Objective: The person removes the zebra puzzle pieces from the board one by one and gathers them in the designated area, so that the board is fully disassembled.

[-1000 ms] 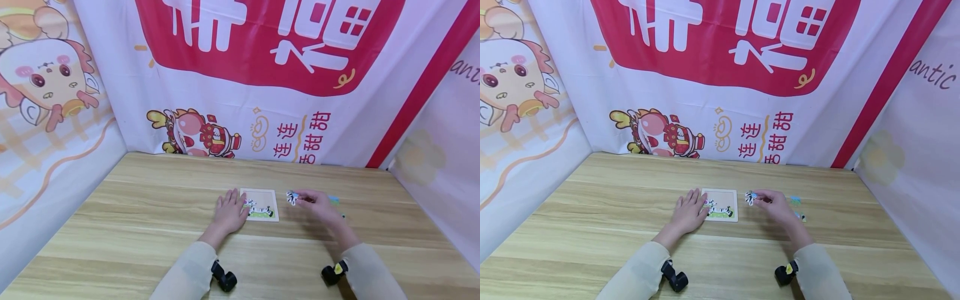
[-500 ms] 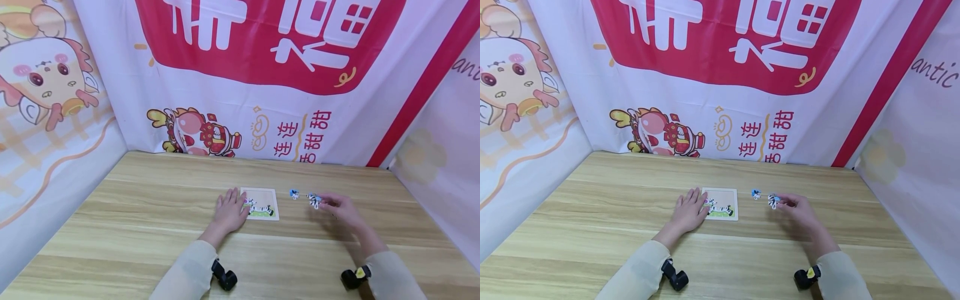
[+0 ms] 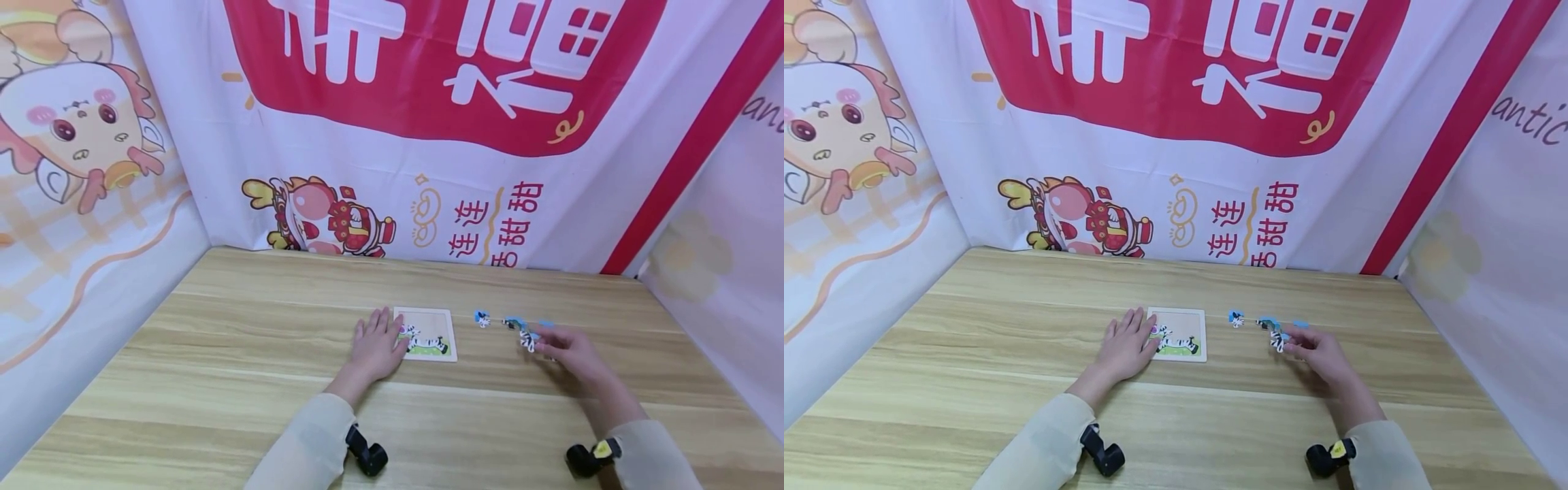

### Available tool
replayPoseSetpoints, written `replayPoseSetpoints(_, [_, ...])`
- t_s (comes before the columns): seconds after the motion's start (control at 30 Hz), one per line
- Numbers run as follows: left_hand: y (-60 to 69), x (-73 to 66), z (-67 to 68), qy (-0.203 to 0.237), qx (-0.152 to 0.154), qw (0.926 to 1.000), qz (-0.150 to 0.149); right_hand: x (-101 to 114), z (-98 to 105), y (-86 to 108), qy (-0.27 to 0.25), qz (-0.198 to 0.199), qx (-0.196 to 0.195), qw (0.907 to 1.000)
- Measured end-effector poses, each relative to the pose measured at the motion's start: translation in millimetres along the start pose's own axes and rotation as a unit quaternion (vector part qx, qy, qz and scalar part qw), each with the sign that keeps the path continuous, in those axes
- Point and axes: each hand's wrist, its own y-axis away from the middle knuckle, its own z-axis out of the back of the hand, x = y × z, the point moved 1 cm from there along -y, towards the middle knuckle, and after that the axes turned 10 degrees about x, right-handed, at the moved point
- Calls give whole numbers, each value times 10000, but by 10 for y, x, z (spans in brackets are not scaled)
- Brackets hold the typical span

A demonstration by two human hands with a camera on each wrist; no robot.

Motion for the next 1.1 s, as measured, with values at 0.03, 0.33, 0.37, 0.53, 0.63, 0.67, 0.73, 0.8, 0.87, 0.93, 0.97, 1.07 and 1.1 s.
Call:
replayPoseSetpoints(0.03, [0, -2, -2, -3, -7, 10000, -3, -14, -4, 3, 59, 27, -24, 10000])
replayPoseSetpoints(0.33, [-11, -9, -11, 37, -11, 10000, -35, -14, -39, -6, 276, -318, 59, 9991])
replayPoseSetpoints(0.37, [-7, -11, -8, 29, -14, 10000, -38, -13, -43, -12, 286, -339, 74, 9990])
replayPoseSetpoints(0.53, [5, -22, 14, 11, -12, 10000, -21, -12, -66, -46, 384, -328, 117, 9987])
replayPoseSetpoints(0.63, [1, -23, 18, 11, -8, 10000, -30, -24, -78, -56, 346, -351, 135, 9987])
replayPoseSetpoints(0.67, [1, -23, 20, 9, -18, 10000, -41, -28, -84, -59, 326, -394, 121, 9986])
replayPoseSetpoints(0.73, [1, -24, 22, -1, -25, 10000, -32, -35, -89, -64, 330, -420, 136, 9985])
replayPoseSetpoints(0.8, [-1, -24, 22, 1, -23, 10000, -28, -44, -95, -68, 320, -425, 143, 9985])
replayPoseSetpoints(0.87, [2, -23, 23, 4, -17, 10000, -25, -53, -100, -72, 281, -430, 130, 9986])
replayPoseSetpoints(0.93, [1, -22, 18, 14, 8, 10000, -19, -60, -106, -75, 280, -429, 141, 9986])
replayPoseSetpoints(0.97, [0, -20, 16, 20, 19, 10000, -17, -61, -110, -77, 267, -438, 145, 9986])
replayPoseSetpoints(1.07, [-1, -11, 7, 46, 20, 10000, -12, -57, -118, -85, 392, -385, 197, 9983])
replayPoseSetpoints(1.1, [-1, -8, 4, 48, 22, 10000, -8, -57, -122, -90, 430, -397, 190, 9981])
